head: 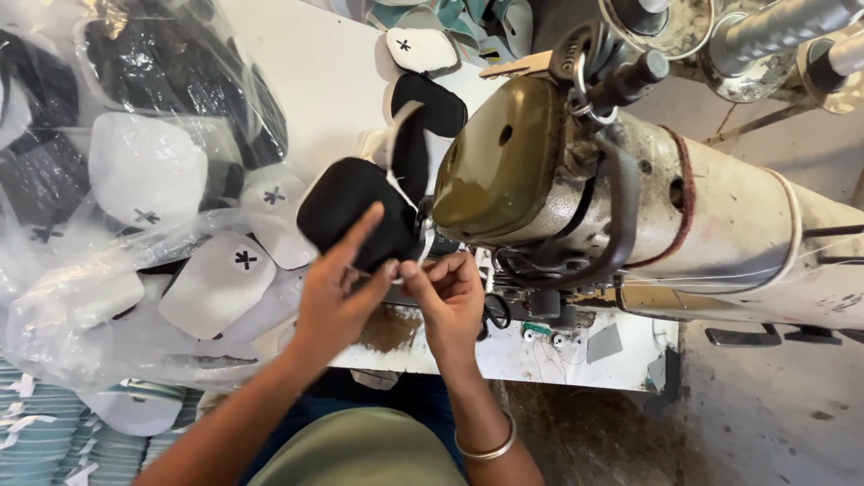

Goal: The person uses a sewing machine to stitch black fabric onto white mask-shaped pieces. They repeatedly pick up a mask piece, guide it under the needle to sew the edges, and then place the finished item on a pile to the left.

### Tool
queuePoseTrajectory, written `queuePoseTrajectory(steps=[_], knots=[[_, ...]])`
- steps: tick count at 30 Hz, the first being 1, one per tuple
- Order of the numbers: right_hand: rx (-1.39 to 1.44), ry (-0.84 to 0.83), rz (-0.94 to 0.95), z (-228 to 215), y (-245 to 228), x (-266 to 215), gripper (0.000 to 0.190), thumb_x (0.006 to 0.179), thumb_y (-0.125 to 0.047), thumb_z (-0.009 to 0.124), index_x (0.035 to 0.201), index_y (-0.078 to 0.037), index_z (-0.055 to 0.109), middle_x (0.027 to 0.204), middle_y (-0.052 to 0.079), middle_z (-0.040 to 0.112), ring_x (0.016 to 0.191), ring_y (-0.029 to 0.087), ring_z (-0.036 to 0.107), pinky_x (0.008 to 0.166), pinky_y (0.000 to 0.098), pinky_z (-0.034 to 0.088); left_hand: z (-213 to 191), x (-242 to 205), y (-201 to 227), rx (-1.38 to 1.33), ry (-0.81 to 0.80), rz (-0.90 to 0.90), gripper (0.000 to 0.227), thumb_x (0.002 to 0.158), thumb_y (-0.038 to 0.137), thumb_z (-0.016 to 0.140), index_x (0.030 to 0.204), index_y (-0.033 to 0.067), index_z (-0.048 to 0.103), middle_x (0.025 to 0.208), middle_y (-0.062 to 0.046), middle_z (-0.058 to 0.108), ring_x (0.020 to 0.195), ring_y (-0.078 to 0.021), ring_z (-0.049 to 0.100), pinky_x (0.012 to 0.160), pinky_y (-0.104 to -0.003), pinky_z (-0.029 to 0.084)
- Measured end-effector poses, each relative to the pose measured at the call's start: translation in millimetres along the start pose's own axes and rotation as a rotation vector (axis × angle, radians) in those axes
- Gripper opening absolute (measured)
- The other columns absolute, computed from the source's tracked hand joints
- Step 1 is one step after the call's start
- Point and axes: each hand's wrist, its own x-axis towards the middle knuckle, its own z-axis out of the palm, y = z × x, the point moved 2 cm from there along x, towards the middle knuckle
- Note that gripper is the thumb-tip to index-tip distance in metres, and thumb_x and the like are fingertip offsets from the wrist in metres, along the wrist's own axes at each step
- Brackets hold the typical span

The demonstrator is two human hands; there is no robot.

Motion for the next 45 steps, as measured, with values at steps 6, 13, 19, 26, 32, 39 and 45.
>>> queuePoseTrajectory(steps=[6,13,19,26,32,39,45], knots=[[0.083,-0.024,0.032,3.3,-0.3,0.1,0.038,0.092,0.002,0.076,0.088,-0.011,0.041,0.077,0.007,0.066,0.068,0.014,0.066,0.065,0.0283,0.055,-10.9,-9.5,-10.9,-0.063,0.275,-0.049,0.054,0.102,0.003,0.072,0.154,0.0030,0.059,0.099,-0.005,0.064,0.068,-0.0069,0.040,0.059,-0.021,0.034],[0.086,0.083,0.065,3.3,-7.0,7.4,0.037,0.093,-0.003,0.075,0.084,-0.011,0.040,0.076,0.010,0.070,0.060,0.016,0.067,0.056,0.0300,0.055,-26.4,-11.7,6.4,-0.180,0.251,0.068,0.041,0.098,0.004,0.072,0.138,0.0037,0.062,0.108,0.004,0.065,0.079,0.0011,0.050,0.062,-0.018,0.038],[0.042,0.003,0.030,-7.7,1.2,1.0,0.033,0.094,-0.001,0.075,0.088,-0.010,0.044,0.083,0.007,0.068,0.073,0.012,0.068,0.066,0.0281,0.057,-2.0,-49.4,-15.3,0.167,0.285,-0.007,0.035,0.089,0.004,0.082,0.123,0.0104,0.075,0.097,-0.001,0.064,0.067,-0.0044,0.044,0.055,-0.022,0.036],[0.040,-0.006,-0.069,-14.4,10.0,-1.3,0.035,0.093,0.008,0.077,0.090,-0.008,0.046,0.088,0.004,0.067,0.080,0.006,0.062,0.075,0.0217,0.051,17.3,-40.3,-16.2,-0.047,0.192,0.098,0.038,0.090,0.001,0.077,0.127,0.0082,0.069,0.116,-0.005,0.069,0.094,-0.0084,0.066,0.070,-0.021,0.055],[-0.250,-0.015,-0.175,-55.1,13.5,-10.2,0.022,0.094,0.009,0.077,0.102,-0.005,0.062,0.096,0.010,0.074,0.083,0.011,0.069,0.073,0.0259,0.057,17.2,-20.8,4.4,-0.032,0.134,0.065,0.041,0.093,0.001,0.074,0.133,0.0068,0.066,0.116,-0.005,0.072,0.097,-0.0085,0.067,0.079,-0.023,0.056],[-0.975,0.658,-1.330,-174.7,-109.7,-9.0,0.048,0.095,-0.024,0.087,0.120,-0.002,0.053,0.114,0.011,0.066,0.095,0.019,0.062,0.073,0.0257,0.046,8.8,7.1,33.0,0.246,0.182,0.334,0.038,0.097,0.009,0.073,0.134,0.0054,0.064,0.111,-0.009,0.072,0.100,-0.0081,0.068,0.086,-0.026,0.054],[-1.349,0.758,-1.119,-218.2,-84.7,-1.4,0.069,0.111,-0.036,0.074,0.141,0.008,0.030,0.142,0.022,0.043,0.117,0.025,0.049,0.100,0.0428,0.046,-1.9,42.9,24.0,0.260,0.078,-0.015,0.026,0.100,0.019,0.066,0.124,0.0119,0.073,0.085,-0.003,0.074,0.064,-0.0174,0.059,0.059,-0.030,0.046]])
